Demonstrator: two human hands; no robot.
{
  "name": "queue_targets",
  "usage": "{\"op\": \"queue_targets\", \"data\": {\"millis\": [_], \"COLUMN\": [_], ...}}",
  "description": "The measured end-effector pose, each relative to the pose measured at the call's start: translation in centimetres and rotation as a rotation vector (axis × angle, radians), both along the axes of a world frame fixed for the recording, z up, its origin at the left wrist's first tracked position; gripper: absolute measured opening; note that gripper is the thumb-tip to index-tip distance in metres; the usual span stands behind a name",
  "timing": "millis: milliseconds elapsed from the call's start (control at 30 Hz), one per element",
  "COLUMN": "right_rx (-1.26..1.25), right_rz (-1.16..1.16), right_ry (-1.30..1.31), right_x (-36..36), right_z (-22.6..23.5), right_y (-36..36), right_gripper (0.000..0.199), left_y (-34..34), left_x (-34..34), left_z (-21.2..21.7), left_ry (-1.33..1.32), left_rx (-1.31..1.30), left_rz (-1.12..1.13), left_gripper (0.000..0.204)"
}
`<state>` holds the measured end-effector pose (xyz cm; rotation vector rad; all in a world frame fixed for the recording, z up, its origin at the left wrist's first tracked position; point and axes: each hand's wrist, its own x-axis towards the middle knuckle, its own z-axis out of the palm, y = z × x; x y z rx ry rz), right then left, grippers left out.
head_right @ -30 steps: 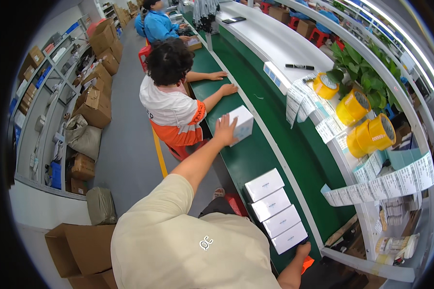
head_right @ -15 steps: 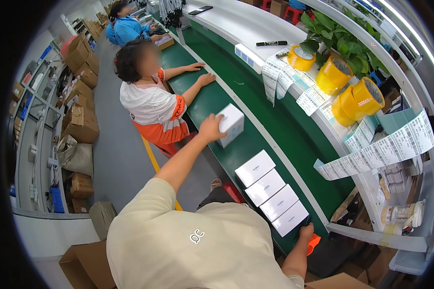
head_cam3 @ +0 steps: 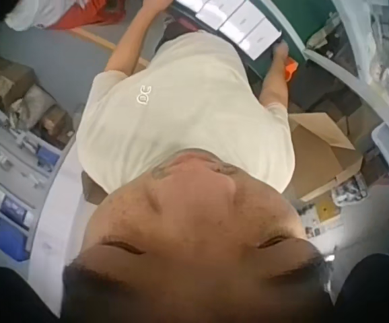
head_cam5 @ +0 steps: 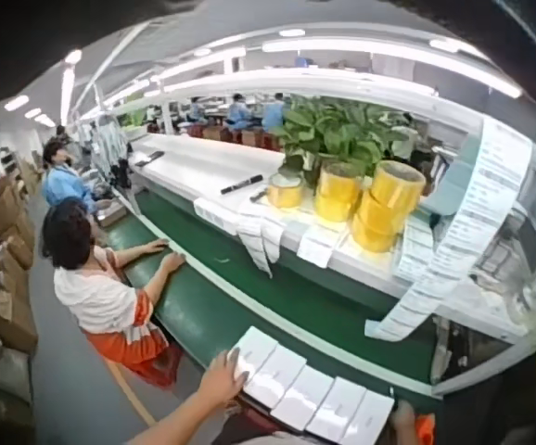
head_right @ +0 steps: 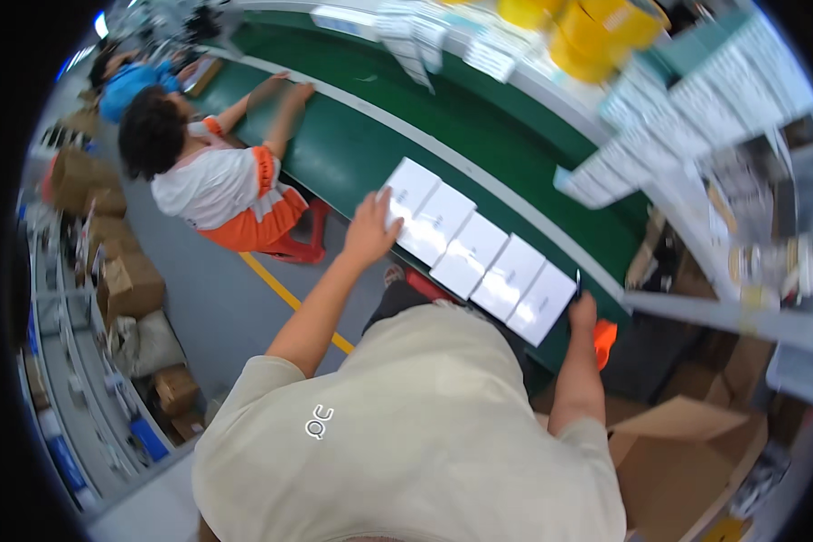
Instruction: The person packs white product boxes into a cardboard box, handles cable ties while holding a small box on the assembly line, and picks up a water bottle.
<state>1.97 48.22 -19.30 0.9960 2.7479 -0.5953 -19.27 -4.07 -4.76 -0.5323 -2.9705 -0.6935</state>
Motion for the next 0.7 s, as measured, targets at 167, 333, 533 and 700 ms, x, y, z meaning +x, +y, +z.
{"op": "queue_targets", "data": {"millis": [167, 333, 533, 700], "right_rx": [0.005, 0.035, 0.007, -0.13], "right_rz": [-0.06, -0.048, -0.028, 0.08], "right_ry": [-0.073, -0.083, -0.122, 0.158], "right_x": [-0.6, 0.5, 0.5, 2.1], "right_z": [1.6, 1.9, 0.6, -1.9], "right_y": [-1.1, -1.0, -0.6, 0.2], "right_gripper": [0.022, 0.027, 0.033, 0.022], "left_y": [0.7, 0.9, 0.4, 0.5], "left_x": [-0.7, -0.4, -0.7, -1.7], "left_z": [-0.3, -0.6, 0.3, 1.9], "left_ry": [0.042, 0.126, 0.098, 0.062], "left_rx": [0.033, -0.06, -0.049, -0.073], "left_rz": [-0.017, -0.025, -0.016, 0.053], "left_gripper": [0.074, 0.076, 0.073, 0.06]}}
